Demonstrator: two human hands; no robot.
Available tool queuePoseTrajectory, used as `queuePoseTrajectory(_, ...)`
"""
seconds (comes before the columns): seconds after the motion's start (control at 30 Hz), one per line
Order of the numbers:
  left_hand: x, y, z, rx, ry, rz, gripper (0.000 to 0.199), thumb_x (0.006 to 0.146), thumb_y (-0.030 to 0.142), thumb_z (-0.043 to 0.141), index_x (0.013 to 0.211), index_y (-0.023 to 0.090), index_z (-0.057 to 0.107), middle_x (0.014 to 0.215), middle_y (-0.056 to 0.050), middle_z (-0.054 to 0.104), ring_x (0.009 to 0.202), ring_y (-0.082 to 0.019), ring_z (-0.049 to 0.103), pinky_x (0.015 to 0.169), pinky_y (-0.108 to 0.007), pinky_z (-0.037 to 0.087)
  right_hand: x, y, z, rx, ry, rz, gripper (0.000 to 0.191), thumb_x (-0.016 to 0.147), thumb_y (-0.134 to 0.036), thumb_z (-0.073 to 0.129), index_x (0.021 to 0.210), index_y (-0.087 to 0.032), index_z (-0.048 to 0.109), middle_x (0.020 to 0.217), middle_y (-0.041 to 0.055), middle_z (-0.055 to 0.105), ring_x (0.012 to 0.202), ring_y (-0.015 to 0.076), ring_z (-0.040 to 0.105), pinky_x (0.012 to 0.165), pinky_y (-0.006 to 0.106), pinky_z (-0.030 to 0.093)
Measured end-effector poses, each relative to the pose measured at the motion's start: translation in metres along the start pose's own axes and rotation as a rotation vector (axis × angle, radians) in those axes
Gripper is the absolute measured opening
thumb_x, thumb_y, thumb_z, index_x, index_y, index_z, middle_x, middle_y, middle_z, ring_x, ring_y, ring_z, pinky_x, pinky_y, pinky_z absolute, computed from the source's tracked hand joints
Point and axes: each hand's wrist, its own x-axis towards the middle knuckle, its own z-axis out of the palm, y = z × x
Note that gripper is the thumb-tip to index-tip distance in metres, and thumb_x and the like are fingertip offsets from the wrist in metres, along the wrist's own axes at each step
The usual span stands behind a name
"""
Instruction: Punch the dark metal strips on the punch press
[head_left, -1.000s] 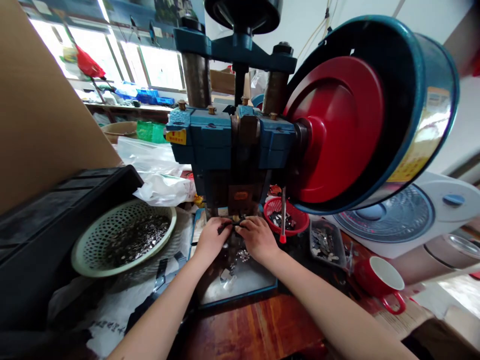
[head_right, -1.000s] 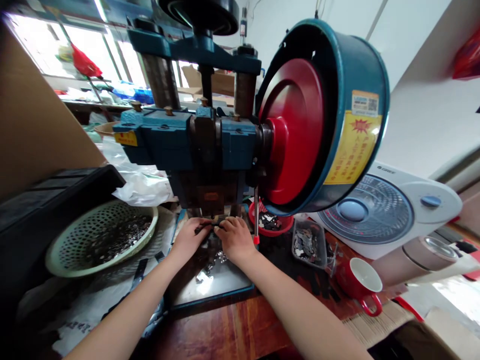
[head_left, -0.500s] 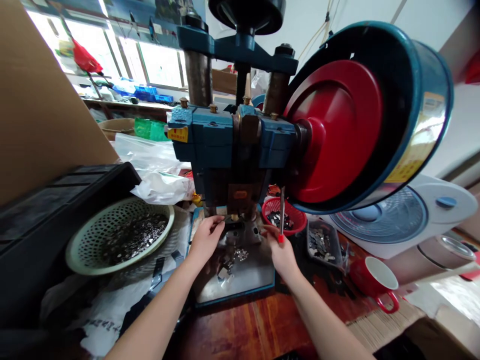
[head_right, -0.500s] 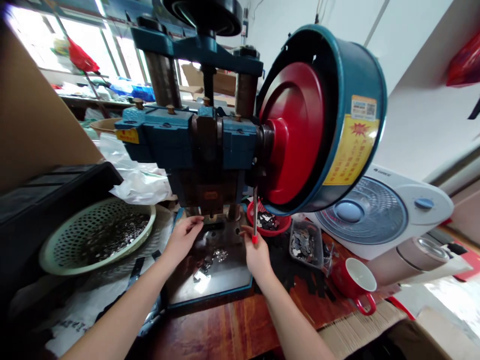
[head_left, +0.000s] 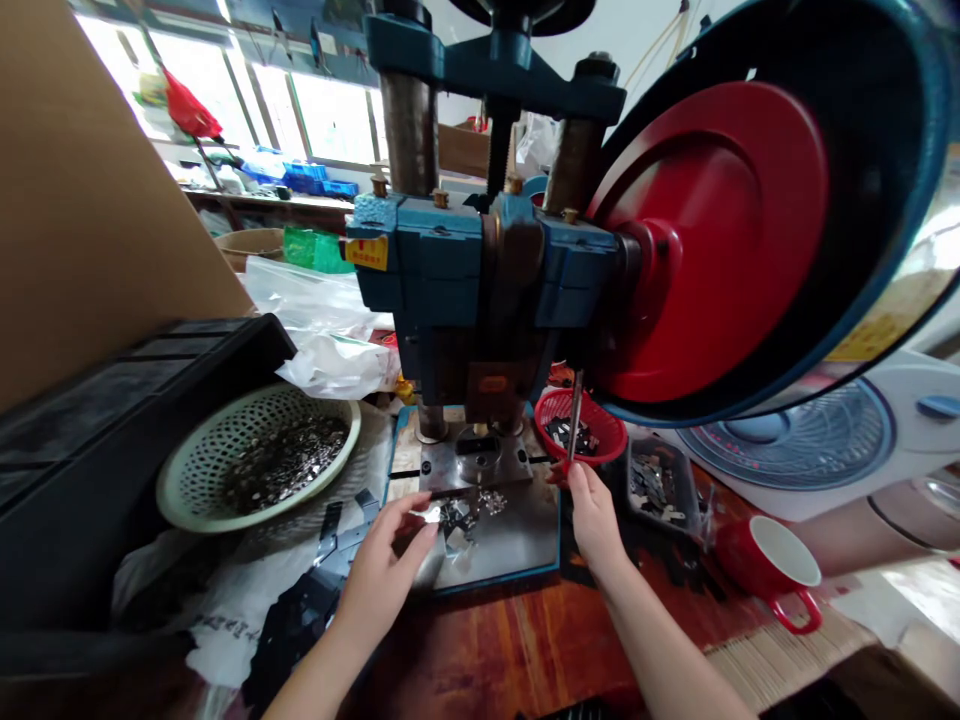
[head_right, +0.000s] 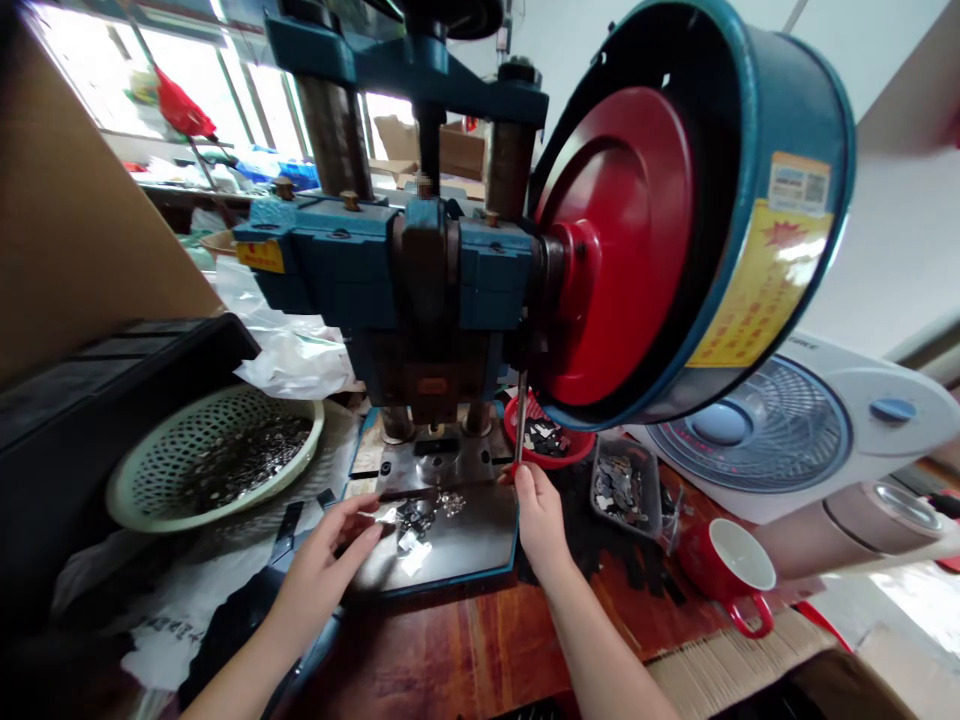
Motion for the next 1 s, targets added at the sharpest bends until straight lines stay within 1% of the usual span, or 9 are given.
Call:
queuePoseTrajectory(0.17, -0.018, -0.019, -0.031, 0.243, 0.080, -0.016, 0.036, 0.081, 0.048, 0.049, 0.107, 0.024, 0.058, 0.110, -0.006, 0.062, 0.096, -0.022, 0.060, 0.082, -0.033, 0.048, 0.003, 0.018, 0.011, 0.129, 0.012, 0.093, 0.057, 0.085, -0.065, 0.031, 0.090, -0.017, 0.061, 0.072, 0.0043, 0.065, 0.067, 0.0179, 0.061, 0.065, 0.030, 0.048)
queuePoseTrajectory(0.27, -0.020, -0.038, -0.052, 0.491, 0.041, -0.012, 0.039, 0.082, 0.049, 0.046, 0.107, 0.023, 0.060, 0.115, -0.008, 0.059, 0.106, -0.026, 0.055, 0.086, -0.036, 0.046, 0.021, 0.015, 0.031, -0.120, -0.037, -0.016, 0.044, 0.083, -0.057, 0.045, 0.091, -0.017, 0.062, 0.073, 0.0045, 0.065, 0.070, 0.0184, 0.061, 0.068, 0.030, 0.047)
queuePoseTrajectory(0.37, -0.024, -0.056, -0.063, 0.755, -0.013, -0.079, 0.051, 0.079, 0.050, 0.047, 0.119, 0.019, 0.056, 0.121, -0.012, 0.056, 0.111, -0.031, 0.051, 0.094, -0.044, 0.039, 0.044, 0.006, 0.055, -0.418, -0.194, -0.187, 0.037, 0.079, -0.048, 0.055, 0.100, -0.018, 0.064, 0.085, 0.0060, 0.066, 0.083, 0.0205, 0.061, 0.077, 0.033, 0.046)
queuePoseTrajectory(0.47, -0.028, -0.068, -0.067, 0.889, -0.079, -0.147, 0.059, 0.076, 0.052, 0.049, 0.126, 0.021, 0.051, 0.125, -0.013, 0.053, 0.113, -0.032, 0.049, 0.094, -0.045, 0.038, 0.061, 0.002, 0.070, -0.435, -0.242, -0.153, 0.028, 0.073, -0.041, 0.062, 0.088, -0.018, 0.066, 0.078, 0.0038, 0.066, 0.076, 0.0191, 0.060, 0.072, 0.031, 0.044)
queuePoseTrajectory(0.6, -0.024, -0.075, -0.069, 0.921, -0.101, -0.151, 0.060, 0.075, 0.052, 0.049, 0.126, 0.020, 0.052, 0.119, -0.013, 0.056, 0.108, -0.031, 0.052, 0.091, -0.041, 0.039, 0.068, 0.011, 0.055, -0.234, -0.073, -0.029, 0.026, 0.071, -0.043, 0.061, 0.070, -0.018, 0.060, 0.062, -0.0001, 0.060, 0.060, 0.0157, 0.055, 0.059, 0.027, 0.042)
queuePoseTrajectory(0.7, -0.017, -0.078, -0.073, 0.903, -0.085, -0.127, 0.056, 0.077, 0.050, 0.047, 0.121, 0.017, 0.057, 0.110, -0.014, 0.060, 0.102, -0.030, 0.055, 0.089, -0.040, 0.041, 0.061, 0.018, 0.027, -0.154, 0.039, 0.006, 0.036, 0.078, -0.049, 0.050, 0.087, -0.016, 0.059, 0.064, -0.0003, 0.060, 0.057, 0.0150, 0.055, 0.056, 0.027, 0.043)
queuePoseTrajectory(0.8, -0.013, -0.078, -0.075, 0.862, -0.090, -0.101, 0.045, 0.079, 0.048, 0.045, 0.108, 0.020, 0.064, 0.103, -0.011, 0.062, 0.097, -0.029, 0.057, 0.088, -0.038, 0.042, 0.038, 0.019, 0.007, -0.113, 0.116, 0.011, 0.040, 0.078, -0.047, 0.054, 0.103, -0.016, 0.056, 0.077, 0.0029, 0.065, 0.069, 0.0173, 0.060, 0.065, 0.030, 0.047)
queuePoseTrajectory(0.87, -0.012, -0.078, -0.074, 0.845, -0.095, -0.087, 0.039, 0.080, 0.047, 0.044, 0.100, 0.021, 0.065, 0.101, -0.009, 0.062, 0.096, -0.027, 0.058, 0.087, -0.037, 0.042, 0.015, 0.017, 0.006, -0.235, 0.042, -0.034, 0.031, 0.079, -0.039, 0.057, 0.100, -0.017, 0.060, 0.086, 0.0055, 0.067, 0.079, 0.0195, 0.061, 0.074, 0.033, 0.046)
queuePoseTrajectory(1.0, -0.013, -0.076, -0.073, 0.842, -0.069, -0.061, 0.036, 0.079, 0.047, 0.045, 0.092, 0.020, 0.066, 0.100, -0.009, 0.062, 0.094, -0.027, 0.058, 0.086, -0.037, 0.042, -0.019, 0.010, 0.025, -0.700, -0.379, -0.273, 0.016, 0.085, -0.026, 0.053, 0.089, -0.022, 0.068, 0.090, 0.0045, 0.067, 0.090, 0.0200, 0.057, 0.083, 0.033, 0.043)
